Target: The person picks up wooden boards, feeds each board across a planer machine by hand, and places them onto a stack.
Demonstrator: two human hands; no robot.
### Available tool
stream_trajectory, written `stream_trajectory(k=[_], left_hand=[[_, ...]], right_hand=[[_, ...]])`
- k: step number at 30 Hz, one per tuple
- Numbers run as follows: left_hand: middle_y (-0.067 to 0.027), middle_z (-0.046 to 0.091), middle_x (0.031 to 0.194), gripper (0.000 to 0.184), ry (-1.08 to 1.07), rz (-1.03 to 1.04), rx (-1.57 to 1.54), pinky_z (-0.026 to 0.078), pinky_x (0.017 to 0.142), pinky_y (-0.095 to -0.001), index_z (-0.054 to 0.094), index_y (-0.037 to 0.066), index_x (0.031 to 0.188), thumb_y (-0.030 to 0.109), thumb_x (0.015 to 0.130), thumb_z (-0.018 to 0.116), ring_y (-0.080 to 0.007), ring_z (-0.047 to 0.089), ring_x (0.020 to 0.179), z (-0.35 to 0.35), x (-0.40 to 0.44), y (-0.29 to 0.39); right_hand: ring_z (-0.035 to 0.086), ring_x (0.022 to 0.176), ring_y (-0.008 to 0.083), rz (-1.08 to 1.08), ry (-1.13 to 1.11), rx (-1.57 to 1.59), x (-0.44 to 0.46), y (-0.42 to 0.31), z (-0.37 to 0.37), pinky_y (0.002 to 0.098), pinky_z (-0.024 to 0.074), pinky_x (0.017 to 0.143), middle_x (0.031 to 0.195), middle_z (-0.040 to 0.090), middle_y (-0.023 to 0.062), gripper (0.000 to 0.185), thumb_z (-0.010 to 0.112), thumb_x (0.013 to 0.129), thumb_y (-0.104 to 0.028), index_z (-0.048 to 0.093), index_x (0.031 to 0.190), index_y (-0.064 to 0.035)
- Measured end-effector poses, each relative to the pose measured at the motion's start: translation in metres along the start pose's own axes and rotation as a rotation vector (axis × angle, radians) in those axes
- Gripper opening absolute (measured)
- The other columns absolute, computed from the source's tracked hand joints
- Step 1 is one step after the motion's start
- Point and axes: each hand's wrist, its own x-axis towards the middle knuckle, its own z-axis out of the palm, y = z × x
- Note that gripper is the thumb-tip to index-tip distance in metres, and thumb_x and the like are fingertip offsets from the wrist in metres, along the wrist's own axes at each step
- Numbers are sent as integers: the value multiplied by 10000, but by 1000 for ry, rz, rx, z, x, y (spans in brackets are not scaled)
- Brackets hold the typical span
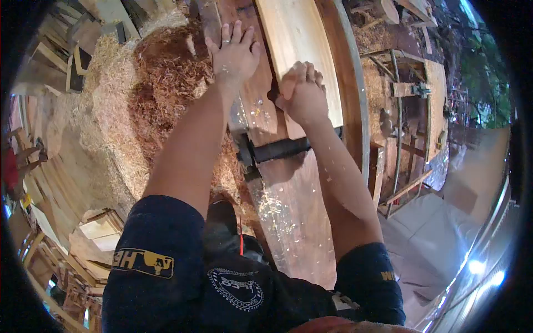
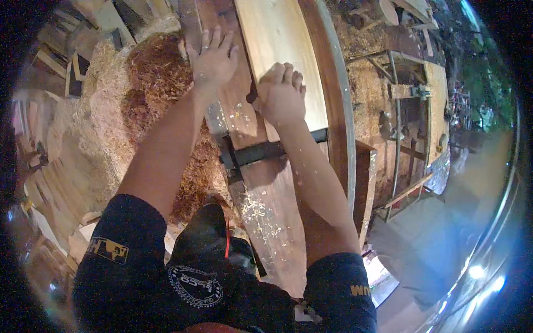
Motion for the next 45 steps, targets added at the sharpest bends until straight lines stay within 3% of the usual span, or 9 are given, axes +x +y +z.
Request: stream_trajectory(k=[3, 6, 17, 20, 23, 27, 35, 38, 45], left_hand=[[-50, 269, 1711, 581, -21, -23, -81, 90, 1210, -736, 395, 227, 1596, 431, 1057, 323, -299, 197, 1589, -8, -1, -2], [-48, 276, 1708, 586, -25, -26, -85, 86, 1203, -747, 412, 229, 1587, 442, 1048, 330, -298, 207, 1586, -12, -1, 1], [-42, 417, 1639, 570, 54, 21, -11, 218, 1220, -667, 432, 278, 1574, 456, 1034, 401, -310, 326, 1538, -11, 0, -2], [-69, 513, 1570, 591, -451, 58, -696, 325, 1221, -482, 420, 213, 1582, 417, 1030, 481, -301, 486, 1428, -13, 31, -55], [-113, 594, 1480, 646, -295, -279, -1396, 410, 1156, -362, 449, 76, 1546, 407, 1007, 576, -277, 584, 1315, -108, -66, -24], [-211, 628, 1358, 581, -810, -625, -2170, 465, 1122, -424, 516, -55, 1407, 286, 963, 674, -300, 597, 1273, -233, -240, 42], [-217, 627, 1154, 618, -983, 392, -1637, 529, 919, -411, 445, -88, 1383, 129, 849, 667, -274, 632, 1045, -365, -441, 191], [-213, 629, 1110, 733, -1000, 686, -1309, 515, 904, -394, 372, -73, 1421, 223, 842, 709, -264, 616, 1026, -390, -529, 241], [-180, 528, 1201, 791, -1438, 864, -1291, 473, 958, -415, 332, 73, 1529, 394, 894, 678, -251, 550, 1094, -485, -789, 298]], right_hand=[[571, 1279, 468, -377, 392, -303, -11, 20, -6, 569, 484, 1072, 1398, 531, 334, 874, 730, 841, -267, 319, 1554, 26], [724, 761, 437, 159, 222, -229, -21, 29, -64, 551, 578, 617, 879, 710, 297, 784, 684, 892, -289, 366, 1505, 83], [696, 742, 387, 267, 108, 267, -160, 11, -142, 464, 533, 661, 757, 662, 251, 364, 793, 881, -255, 617, 959, 54], [563, 668, 150, 336, 136, 445, -237, -15, -143, 323, 451, 601, 690, 617, 102, 331, 783, 921, -252, 656, 970, 50], [548, 690, 85, 463, 88, 1233, -312, -32, -137, 299, 439, 608, 759, 639, 18, 269, 726, 981, -236, 687, 1014, 28], [642, 873, 95, 356, 237, 1454, -426, -30, -92, 286, 518, 766, 960, 717, 20, 331, 649, 1033, -184, 653, 1267, 50], [697, 1034, 422, 906, 224, 818, -646, -60, -15, 476, 520, 926, 1088, 720, 289, 724, 205, 1131, -497, 624, 1207, 88], [561, 641, 155, 921, 617, 1413, -728, -55, 71, 324, 461, 595, 744, 612, 40, 606, 374, 1081, -602, 677, 966, -89], [491, 459, 141, 953, 973, 2040, -945, -85, 71, 277, 396, 405, 674, 555, 17, 262, 515, 1027, -321, 592, 1041, -71]])
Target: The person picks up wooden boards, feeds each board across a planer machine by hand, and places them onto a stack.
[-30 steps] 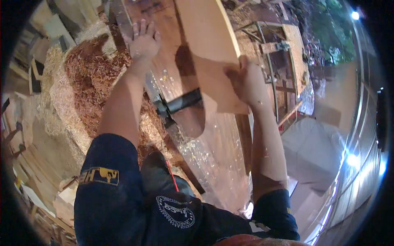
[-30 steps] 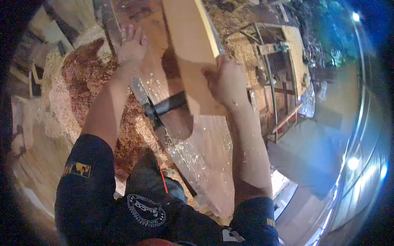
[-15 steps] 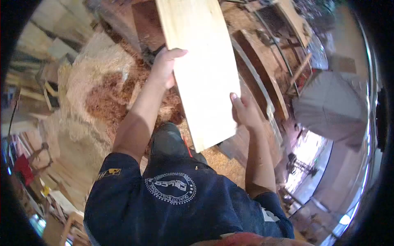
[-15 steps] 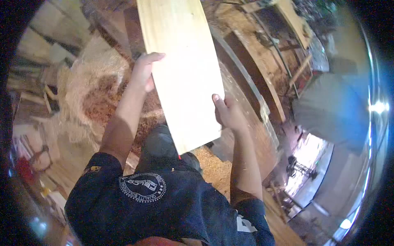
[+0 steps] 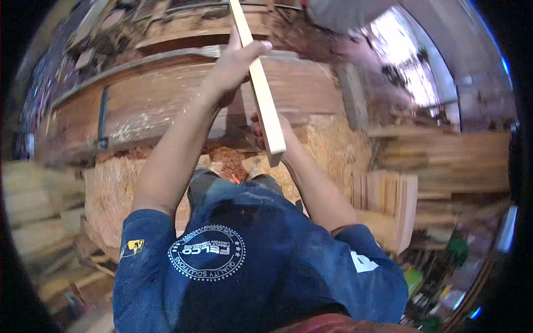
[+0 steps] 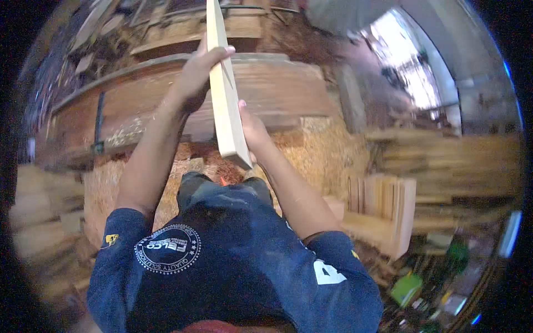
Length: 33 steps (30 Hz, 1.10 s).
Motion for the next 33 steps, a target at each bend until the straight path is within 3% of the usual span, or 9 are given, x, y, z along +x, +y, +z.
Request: stream_trajectory(k=[4, 9, 11, 14, 16, 18, 22, 30, 33], left_hand=[[-187, 523, 1231, 766, -233, -130, 28, 483, 941, -450, 377, 39, 1466, 461, 900, 673, -286, 566, 1127, 125, 27, 2], [-136, 599, 1178, 597, -579, -236, 11, 499, 915, -365, 526, 16, 1347, 448, 954, 649, -219, 601, 1091, 259, 38, -9], [-85, 674, 1094, 471, -673, -236, -109, 516, 896, -310, 625, 17, 1258, 416, 1008, 613, -189, 654, 995, 292, 33, -17], [-117, 625, 1286, 622, -820, -329, -354, 497, 974, -438, 530, 83, 1403, 526, 975, 619, -242, 583, 1222, 328, 22, -34], [-107, 624, 1351, 650, -753, -697, -345, 510, 1023, -479, 587, 70, 1420, 576, 1019, 517, -252, 619, 1221, 322, 16, -51], [-81, 690, 1182, 547, -683, -674, -262, 526, 1001, -479, 625, 64, 1340, 500, 1014, 576, -245, 667, 1101, 325, 0, -79], [-86, 712, 1157, 355, -815, -645, -173, 599, 936, -373, 591, 46, 1340, 127, 998, 645, -204, 714, 1031, 328, 44, -200], [-89, 725, 1030, 188, -1065, -822, 148, 612, 775, -275, 672, -15, 1145, 110, 1004, 669, -165, 716, 888, 455, 98, -224], [-76, 724, 1040, 254, -1246, -785, 210, 612, 818, -281, 674, -10, 1203, 113, 982, 699, -169, 713, 905, 529, 125, -230]], right_hand=[[478, 464, 130, -101, 159, 358, -115, -45, -49, 283, 398, 399, 657, 531, 20, 307, 503, 1053, -368, 571, 1021, -70], [503, 479, 161, -326, 355, 484, -157, -25, -154, 305, 409, 412, 648, 527, 38, 496, 458, 1072, -560, 577, 950, -94], [567, 619, 188, -367, 480, 497, -168, -21, -183, 332, 464, 546, 792, 597, 87, 531, 467, 1075, -555, 607, 1041, -44], [676, 1046, 227, -430, 692, 462, -166, -3, -247, 346, 529, 910, 1190, 698, 174, 661, 445, 1099, -514, 604, 1312, 91], [699, 994, 272, -332, 964, 361, -200, -16, -253, 378, 533, 910, 1130, 717, 212, 715, 538, 1054, -527, 628, 1212, 165], [710, 979, 299, -284, 1119, 206, -201, 7, -287, 395, 538, 899, 1085, 729, 243, 717, 577, 1031, -524, 650, 1154, 179], [729, 877, 396, -38, 1445, -74, -205, 43, -368, 444, 551, 790, 879, 715, 318, 634, 686, 960, -474, 684, 978, 161], [680, 631, 370, -501, 1807, 236, -205, 67, -442, 499, 525, 630, 680, 661, 240, 628, 714, 915, -500, 678, 833, 122], [705, 683, 358, -265, 1896, 382, -251, 24, -450, 508, 533, 660, 741, 700, 253, 588, 740, 897, -467, 700, 891, 119]])
